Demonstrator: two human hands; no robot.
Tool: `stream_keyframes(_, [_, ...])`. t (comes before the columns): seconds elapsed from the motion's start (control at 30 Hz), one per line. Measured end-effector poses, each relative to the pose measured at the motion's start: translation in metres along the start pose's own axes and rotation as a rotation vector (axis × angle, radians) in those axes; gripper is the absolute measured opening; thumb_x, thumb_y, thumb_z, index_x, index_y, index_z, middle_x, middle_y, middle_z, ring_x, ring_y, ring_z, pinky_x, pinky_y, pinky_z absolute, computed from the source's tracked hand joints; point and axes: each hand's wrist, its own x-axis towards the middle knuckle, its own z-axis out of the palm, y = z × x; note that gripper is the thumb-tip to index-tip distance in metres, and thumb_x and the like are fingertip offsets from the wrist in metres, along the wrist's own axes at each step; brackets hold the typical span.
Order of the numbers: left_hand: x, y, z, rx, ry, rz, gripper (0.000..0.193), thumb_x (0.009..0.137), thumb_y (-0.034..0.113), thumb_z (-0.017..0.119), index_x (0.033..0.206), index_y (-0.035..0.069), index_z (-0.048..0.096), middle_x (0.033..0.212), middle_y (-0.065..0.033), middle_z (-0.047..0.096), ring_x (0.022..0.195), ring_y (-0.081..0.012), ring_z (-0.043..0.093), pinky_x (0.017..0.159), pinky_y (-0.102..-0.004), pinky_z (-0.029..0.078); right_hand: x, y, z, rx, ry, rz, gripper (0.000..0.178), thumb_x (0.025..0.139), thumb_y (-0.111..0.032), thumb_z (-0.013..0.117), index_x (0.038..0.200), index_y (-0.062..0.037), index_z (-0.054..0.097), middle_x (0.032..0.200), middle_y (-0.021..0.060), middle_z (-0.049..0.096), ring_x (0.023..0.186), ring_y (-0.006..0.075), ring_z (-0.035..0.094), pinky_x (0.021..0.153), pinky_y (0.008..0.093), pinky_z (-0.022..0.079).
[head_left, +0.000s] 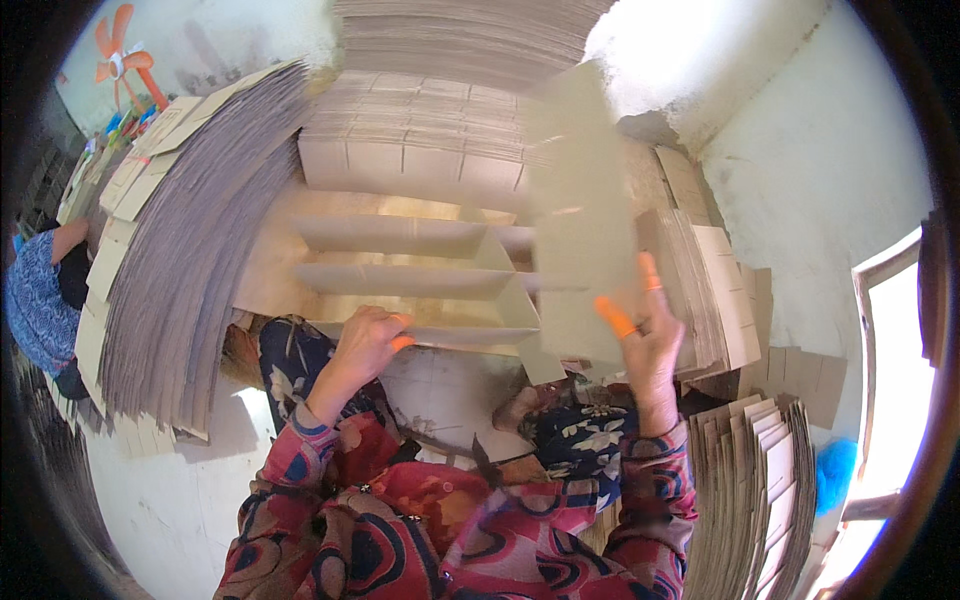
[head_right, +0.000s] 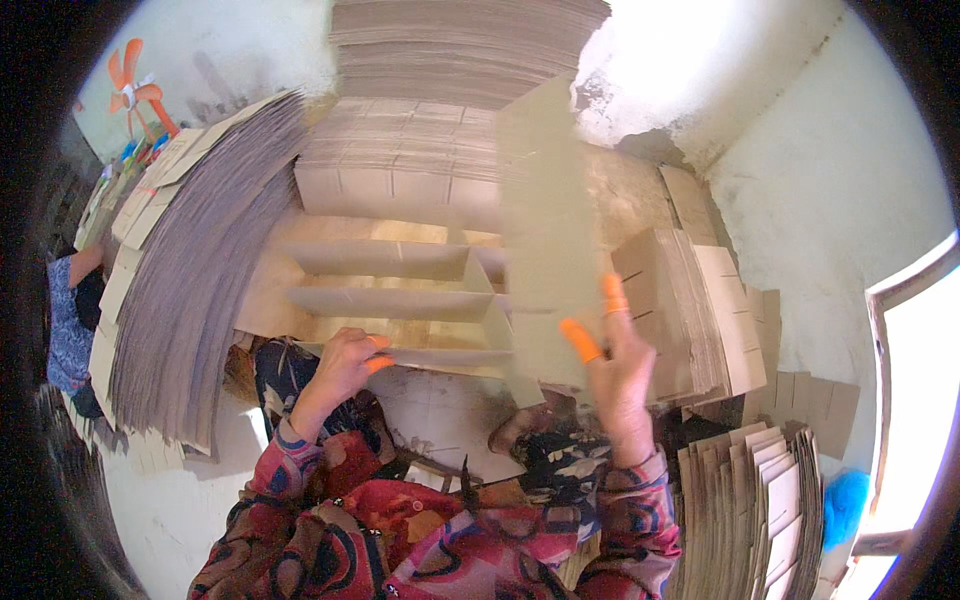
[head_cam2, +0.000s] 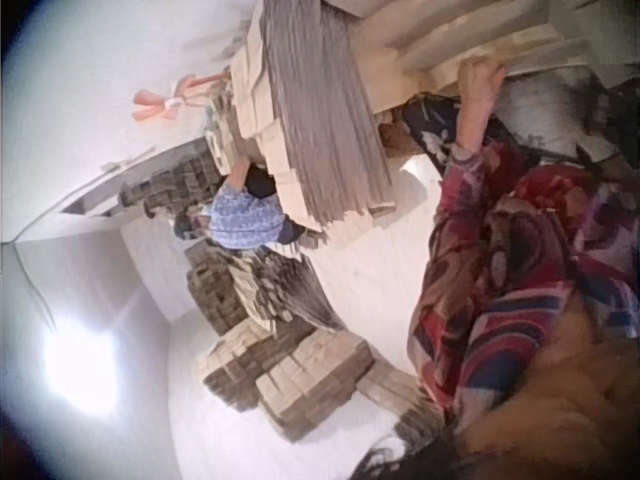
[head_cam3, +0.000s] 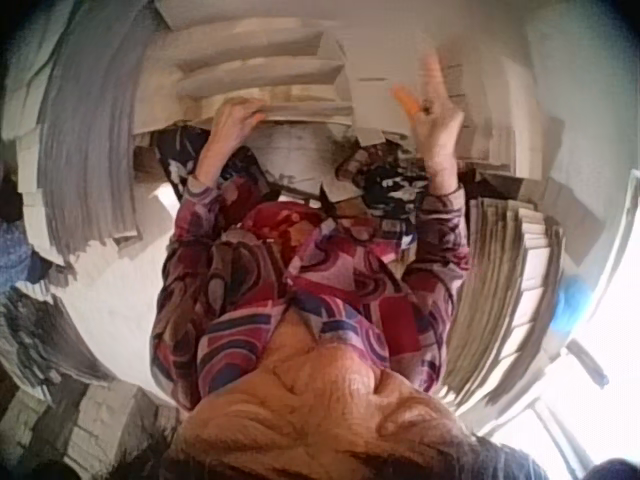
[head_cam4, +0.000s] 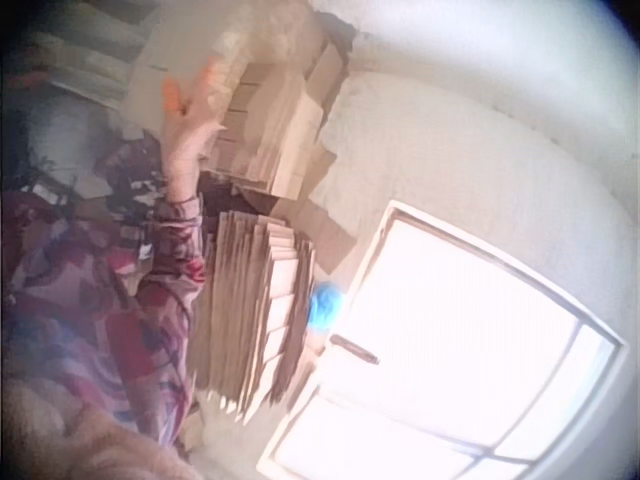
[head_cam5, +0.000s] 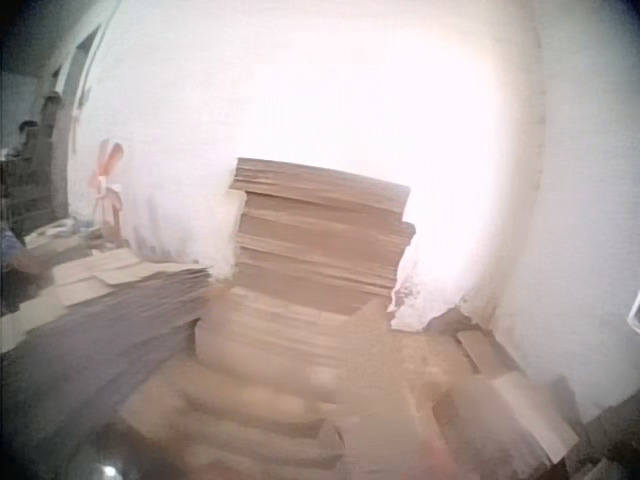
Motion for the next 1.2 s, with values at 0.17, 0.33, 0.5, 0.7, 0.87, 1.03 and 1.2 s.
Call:
stream_keyframes(0.17, [0.000,0.004,0.005,-0.029,0.009,0.011,0.018,0.069,0.009,0.074,0.085,0.004,0.067,0.069,-0.0129,0.063,0.069,-0.0305,0.059,0.066,-0.0392,0.047,-0.015,-0.020,0.037,0.230,-0.245,-0.187,0.061,0.081,-0.005,0.071,0.135,-0.0012,0.045,0.104,0.0257,0.062,0.087,0.0220,0.068,0.072,0.0299,0.052])
stream_keyframes(0.33, [0.001,0.006,0.005,-0.052,0.069,0.063,0.015,0.069,0.007,0.072,0.082,0.004,0.065,0.068,-0.0127,0.061,0.066,-0.0300,0.058,0.063,-0.0392,0.046,-0.016,-0.028,0.059,0.220,-0.333,-0.219,0.058,0.081,-0.005,0.070,0.134,0.0000,0.047,0.105,0.0265,0.062,0.090,0.0319,0.066,0.074,0.0314,0.052])
stream_keyframes(0.5, [0.005,0.003,0.010,-0.052,0.081,0.081,0.015,0.069,0.008,0.072,0.081,0.004,0.065,0.066,-0.0126,0.059,0.064,-0.0303,0.057,0.061,-0.0395,0.044,-0.016,-0.028,0.069,0.201,-0.317,-0.227,0.059,0.080,-0.005,0.072,0.133,-0.0015,0.048,0.106,0.0244,0.063,0.093,0.0222,0.068,0.076,0.0285,0.051])
stream_keyframes(0.7, [0.007,-0.001,0.011,-0.037,0.056,0.078,0.014,0.070,0.007,0.071,0.082,0.004,0.065,0.067,-0.0136,0.060,0.065,-0.0315,0.058,0.061,-0.0397,0.045,-0.010,-0.028,0.075,0.133,-0.375,-0.242,0.062,0.076,-0.001,0.074,0.132,0.0002,0.048,0.100,0.0268,0.062,0.086,0.0236,0.069,0.074,0.0270,0.050])
stream_keyframes(0.87, [0.009,-0.004,0.016,-0.077,0.059,0.092,0.014,0.070,0.006,0.071,0.083,0.004,0.066,0.068,-0.0144,0.061,0.066,-0.0323,0.059,0.061,-0.0400,0.046,-0.001,-0.038,0.074,0.196,-0.405,-0.243,0.059,0.076,0.003,0.072,0.130,0.0038,0.048,0.099,0.0286,0.062,0.087,0.0305,0.067,0.076,0.0273,0.049])
stream_keyframes(1.03, [0.010,-0.008,0.017,-0.052,0.031,0.038,0.013,0.071,0.005,0.069,0.083,0.004,0.066,0.069,-0.0149,0.061,0.066,-0.0333,0.059,0.061,-0.0399,0.046,0.010,-0.043,0.087,0.218,-0.489,-0.295,0.059,0.075,0.008,0.069,0.130,0.0059,0.047,0.098,0.0305,0.060,0.088,0.0389,0.063,0.075,0.0280,0.049])
stream_keyframes(1.2, [0.015,-0.005,0.019,-0.094,0.058,0.040,0.013,0.071,0.005,0.069,0.084,0.005,0.066,0.069,-0.0146,0.061,0.066,-0.0332,0.059,0.061,-0.0397,0.046,0.004,-0.019,0.124,0.186,-0.597,-0.309,0.055,0.076,0.002,0.068,0.127,0.0070,0.049,0.091,0.0293,0.061,0.084,0.0434,0.061,0.073,0.0351,0.051])
